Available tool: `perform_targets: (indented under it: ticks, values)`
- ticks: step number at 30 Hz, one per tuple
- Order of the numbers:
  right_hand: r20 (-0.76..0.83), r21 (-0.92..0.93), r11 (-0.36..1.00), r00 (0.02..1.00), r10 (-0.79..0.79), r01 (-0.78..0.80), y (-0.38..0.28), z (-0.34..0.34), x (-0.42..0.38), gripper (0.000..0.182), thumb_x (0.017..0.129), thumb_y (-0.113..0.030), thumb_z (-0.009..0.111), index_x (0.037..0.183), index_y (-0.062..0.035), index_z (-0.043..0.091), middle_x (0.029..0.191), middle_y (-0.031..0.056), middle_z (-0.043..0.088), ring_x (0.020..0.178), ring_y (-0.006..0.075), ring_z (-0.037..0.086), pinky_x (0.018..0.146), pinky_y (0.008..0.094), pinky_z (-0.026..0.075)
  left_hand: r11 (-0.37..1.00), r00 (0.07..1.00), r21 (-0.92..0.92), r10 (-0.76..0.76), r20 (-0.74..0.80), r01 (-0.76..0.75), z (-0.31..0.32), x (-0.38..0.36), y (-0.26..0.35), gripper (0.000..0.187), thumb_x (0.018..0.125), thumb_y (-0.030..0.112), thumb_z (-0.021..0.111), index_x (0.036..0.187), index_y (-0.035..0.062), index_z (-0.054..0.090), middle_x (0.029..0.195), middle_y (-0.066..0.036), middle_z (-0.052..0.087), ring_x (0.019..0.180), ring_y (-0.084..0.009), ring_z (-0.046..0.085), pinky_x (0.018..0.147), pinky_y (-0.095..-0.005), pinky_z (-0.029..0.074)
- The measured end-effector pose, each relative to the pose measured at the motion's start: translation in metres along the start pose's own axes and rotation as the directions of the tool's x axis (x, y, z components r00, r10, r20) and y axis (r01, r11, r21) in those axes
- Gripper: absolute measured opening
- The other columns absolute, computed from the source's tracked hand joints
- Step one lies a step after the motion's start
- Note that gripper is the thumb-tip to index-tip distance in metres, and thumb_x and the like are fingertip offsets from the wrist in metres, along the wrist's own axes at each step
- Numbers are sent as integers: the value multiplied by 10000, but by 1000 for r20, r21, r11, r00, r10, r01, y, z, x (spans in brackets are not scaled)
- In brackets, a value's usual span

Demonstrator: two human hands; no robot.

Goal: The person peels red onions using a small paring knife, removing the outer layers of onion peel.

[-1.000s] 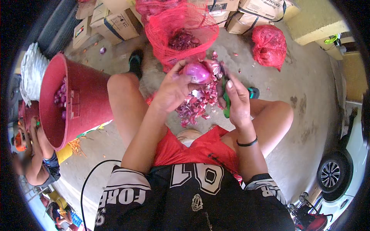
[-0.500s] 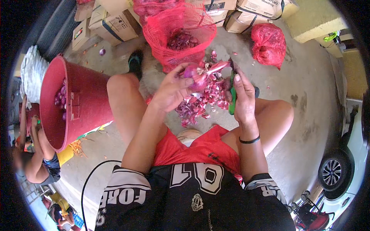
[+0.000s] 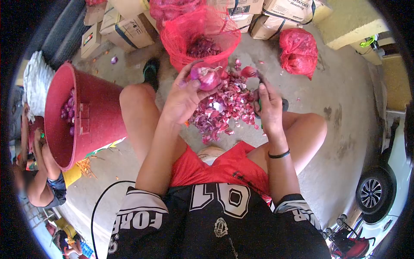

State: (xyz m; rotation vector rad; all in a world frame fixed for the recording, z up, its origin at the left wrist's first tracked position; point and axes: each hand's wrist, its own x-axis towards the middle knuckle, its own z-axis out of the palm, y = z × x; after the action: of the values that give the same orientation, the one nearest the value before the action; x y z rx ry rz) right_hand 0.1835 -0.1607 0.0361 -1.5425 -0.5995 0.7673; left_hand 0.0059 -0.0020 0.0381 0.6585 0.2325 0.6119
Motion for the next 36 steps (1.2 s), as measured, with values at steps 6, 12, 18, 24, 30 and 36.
perform_targets:
  ticks: [6, 12, 18, 24, 30, 36]
  values:
    - [253, -275, 931, 952, -173, 242, -14, 25, -20, 510, 953, -160, 557, 1402, 25, 400, 1254, 230, 589, 1119, 237, 596, 956, 335, 436, 995, 996, 48, -85, -30, 87, -4, -4, -4, 502, 909, 140, 610, 1359, 49, 405, 1276, -136, 557, 1124, -254, 599, 936, -436, 528]
    - [341, -339, 796, 854, -393, 502, -24, 44, -23, 536, 913, -122, 585, 1401, 5, 404, 1240, 259, 575, 1075, 320, 636, 912, 356, 477, 980, 981, 85, -170, -98, 178, -5, -6, -15, 386, 900, 104, 638, 1242, 25, 477, 1099, -122, 627, 941, -242, 671, 787, -377, 588]
    - [218, -379, 852, 930, -297, 361, 21, 18, -3, 412, 935, -148, 584, 1322, -22, 519, 1188, 250, 610, 1079, 308, 637, 914, 352, 477, 958, 960, 58, -277, -43, 279, -4, -3, -16, 428, 875, 115, 670, 1249, 34, 479, 1109, -120, 623, 872, -245, 684, 744, -377, 601]
    - [88, -218, 976, 996, 7, 13, 27, 9, -3, 408, 978, -179, 530, 1343, 0, 496, 1234, 199, 613, 1150, 191, 576, 986, 313, 424, 959, 964, 125, -262, 39, 255, 5, -12, -8, 566, 829, 50, 704, 1330, 32, 439, 1224, -133, 569, 1032, -242, 630, 827, -408, 579]
    - [70, -221, 974, 997, -39, 53, 18, 8, -4, 437, 1005, -182, 472, 1404, -11, 424, 1306, 173, 575, 1207, 202, 532, 1018, 297, 392, 972, 973, 60, -231, 28, 229, -5, -12, -9, 639, 803, -17, 690, 1370, 42, 403, 1348, -147, 487, 1179, -279, 555, 962, -455, 511]
    - [327, -70, 976, 919, 218, -207, -7, 10, -18, 454, 990, -179, 513, 1413, -40, 426, 1051, 121, 653, 940, 178, 603, 851, 311, 472, 955, 987, 251, -140, -83, 156, 2, -8, -6, 552, 814, -2, 706, 1307, 20, 458, 1236, -96, 552, 1086, -183, 575, 929, -345, 500]
